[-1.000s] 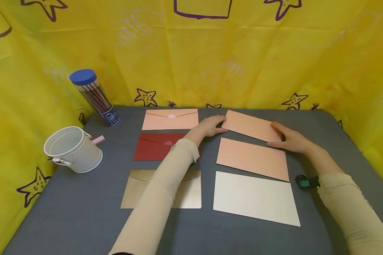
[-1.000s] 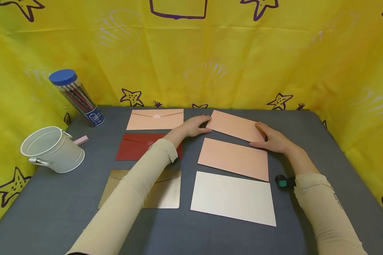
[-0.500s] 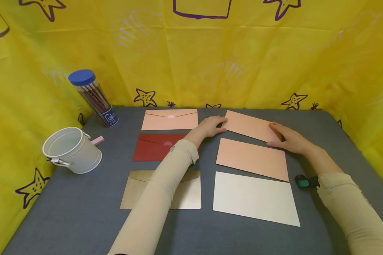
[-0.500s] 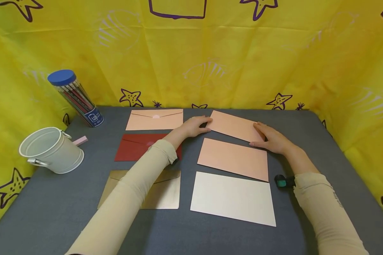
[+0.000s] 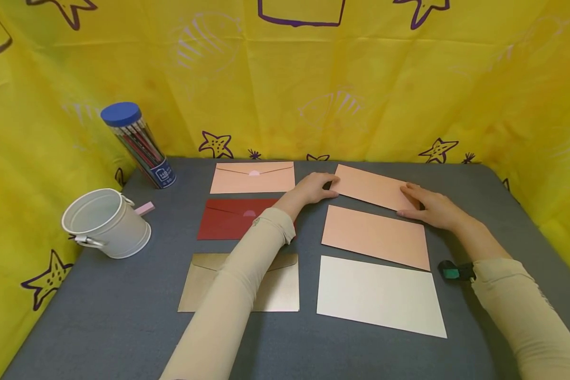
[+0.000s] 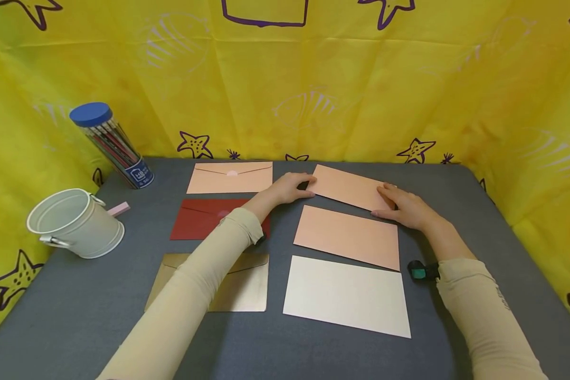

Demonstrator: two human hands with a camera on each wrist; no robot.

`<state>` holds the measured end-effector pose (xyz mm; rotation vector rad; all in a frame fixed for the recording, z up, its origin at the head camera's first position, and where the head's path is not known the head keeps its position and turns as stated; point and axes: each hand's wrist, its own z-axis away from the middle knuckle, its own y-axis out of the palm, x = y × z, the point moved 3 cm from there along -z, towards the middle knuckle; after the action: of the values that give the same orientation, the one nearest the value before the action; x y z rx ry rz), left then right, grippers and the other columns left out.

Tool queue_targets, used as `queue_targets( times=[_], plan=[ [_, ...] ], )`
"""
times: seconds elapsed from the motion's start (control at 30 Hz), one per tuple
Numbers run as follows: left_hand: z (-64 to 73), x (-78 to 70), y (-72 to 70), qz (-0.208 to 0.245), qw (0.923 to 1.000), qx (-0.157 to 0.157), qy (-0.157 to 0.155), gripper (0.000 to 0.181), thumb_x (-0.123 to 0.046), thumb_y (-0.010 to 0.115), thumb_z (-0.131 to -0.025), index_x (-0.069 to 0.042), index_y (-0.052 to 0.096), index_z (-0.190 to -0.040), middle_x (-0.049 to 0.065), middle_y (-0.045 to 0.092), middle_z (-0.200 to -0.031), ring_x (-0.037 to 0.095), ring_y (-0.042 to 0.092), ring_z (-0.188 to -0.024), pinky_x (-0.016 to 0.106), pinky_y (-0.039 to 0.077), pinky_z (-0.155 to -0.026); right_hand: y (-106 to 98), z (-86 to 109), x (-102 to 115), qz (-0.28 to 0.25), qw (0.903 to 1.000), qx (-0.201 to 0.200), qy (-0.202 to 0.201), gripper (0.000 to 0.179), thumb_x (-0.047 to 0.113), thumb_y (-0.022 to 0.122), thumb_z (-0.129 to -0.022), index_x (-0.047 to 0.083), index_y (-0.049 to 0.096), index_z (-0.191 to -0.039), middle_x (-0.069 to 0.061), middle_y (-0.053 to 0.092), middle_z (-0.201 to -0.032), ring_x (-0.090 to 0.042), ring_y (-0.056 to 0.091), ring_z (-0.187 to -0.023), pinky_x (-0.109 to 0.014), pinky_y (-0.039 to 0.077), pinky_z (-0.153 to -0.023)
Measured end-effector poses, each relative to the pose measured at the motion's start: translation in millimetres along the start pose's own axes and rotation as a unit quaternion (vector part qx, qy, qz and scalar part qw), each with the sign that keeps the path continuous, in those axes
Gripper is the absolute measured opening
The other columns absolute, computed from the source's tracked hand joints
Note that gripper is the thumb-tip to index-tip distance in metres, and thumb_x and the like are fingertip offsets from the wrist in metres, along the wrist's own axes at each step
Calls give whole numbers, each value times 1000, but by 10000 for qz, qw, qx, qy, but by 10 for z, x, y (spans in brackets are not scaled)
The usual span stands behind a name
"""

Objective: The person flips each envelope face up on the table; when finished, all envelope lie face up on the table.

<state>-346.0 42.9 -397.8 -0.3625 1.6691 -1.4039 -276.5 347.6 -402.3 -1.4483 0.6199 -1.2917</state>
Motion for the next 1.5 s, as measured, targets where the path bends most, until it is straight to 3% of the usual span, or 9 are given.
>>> queue_targets(
  times=[0.3,0.6,0.73,0.9,1.0,1.1,1.23,1.3,1.5],
  plan=[
    [10,-22,-27,311,9982,-422,278,40,-23,56,-100,-10,54,-139,5,59,-135,19,51,-127,30,37,-106,-69,39,42,74,9974,-618,-356,65,38,60,-97,-4,43,-143,-31,43,-142,-52,41,-127,-63,35,-100],
    [-25,-22,-124,971,9859,-1328,297,30,-26,54,-101,-15,64,-127,0,64,-125,15,55,-121,26,39,-103,-167,81,64,-663,9845,-1618,119,48,39,52,-101,0,63,-127,-25,63,-120,-43,58,-110,-60,43,-92],
    [-8,-12,-175,1329,9764,-1674,294,25,-27,57,-100,-15,67,-120,-1,67,-114,13,58,-112,26,43,-98,-200,84,76,-573,9716,-2295,85,43,34,53,-101,-3,69,-114,-22,69,-99,-29,59,-83,-33,51,-74],
    [38,-2,-215,1691,9677,-1852,246,25,-28,59,-98,-12,68,-116,0,67,-109,14,59,-103,27,47,-90,-209,54,55,-750,9559,-2840,45,37,29,59,-99,-4,72,-105,-21,70,-93,-1,49,-69,-8,37,-60],
    [44,6,-226,1949,9610,-1954,176,26,-30,59,-99,-12,69,-115,1,67,-109,14,59,-99,24,48,-84,-207,30,18,-889,9561,-2776,294,42,36,62,-96,-5,74,-96,-19,68,-79,-3,48,-63,-15,37,-53],
    [45,15,-238,2271,9508,-2107,43,28,-32,58,-99,-10,67,-113,3,67,-107,15,61,-98,21,48,-82,-190,7,-12,-1007,9650,-2356,562,48,43,63,-94,-4,72,-89,-12,64,-70,-13,52,-60,-23,39,-50],
    [49,44,-236,2529,9410,-2243,-126,29,-31,57,-99,-6,63,-113,7,67,-107,18,62,-99,22,48,-85,-149,-29,-17,-1287,9719,-1856,657,46,43,63,-94,-3,69,-94,-13,70,-80,-12,63,-65,-22,48,-54],
    [45,67,-223,2502,9421,-2222,-226,30,-29,57,-100,-4,61,-116,9,67,-109,20,62,-101,23,48,-86,-131,-54,-4,-1404,9727,-1738,628,44,41,63,-94,-2,69,-101,-16,71,-87,-11,67,-68,-20,50,-58],
    [58,127,-166,2198,9576,-1761,-613,40,-18,59,-99,-3,51,-136,13,65,-112,23,62,-105,27,50,-88,-106,-132,61,-1454,9747,-1508,776,48,42,63,-93,-2,64,-110,-21,69,-96,-22,69,-74,-18,50,-61]
  ],
)
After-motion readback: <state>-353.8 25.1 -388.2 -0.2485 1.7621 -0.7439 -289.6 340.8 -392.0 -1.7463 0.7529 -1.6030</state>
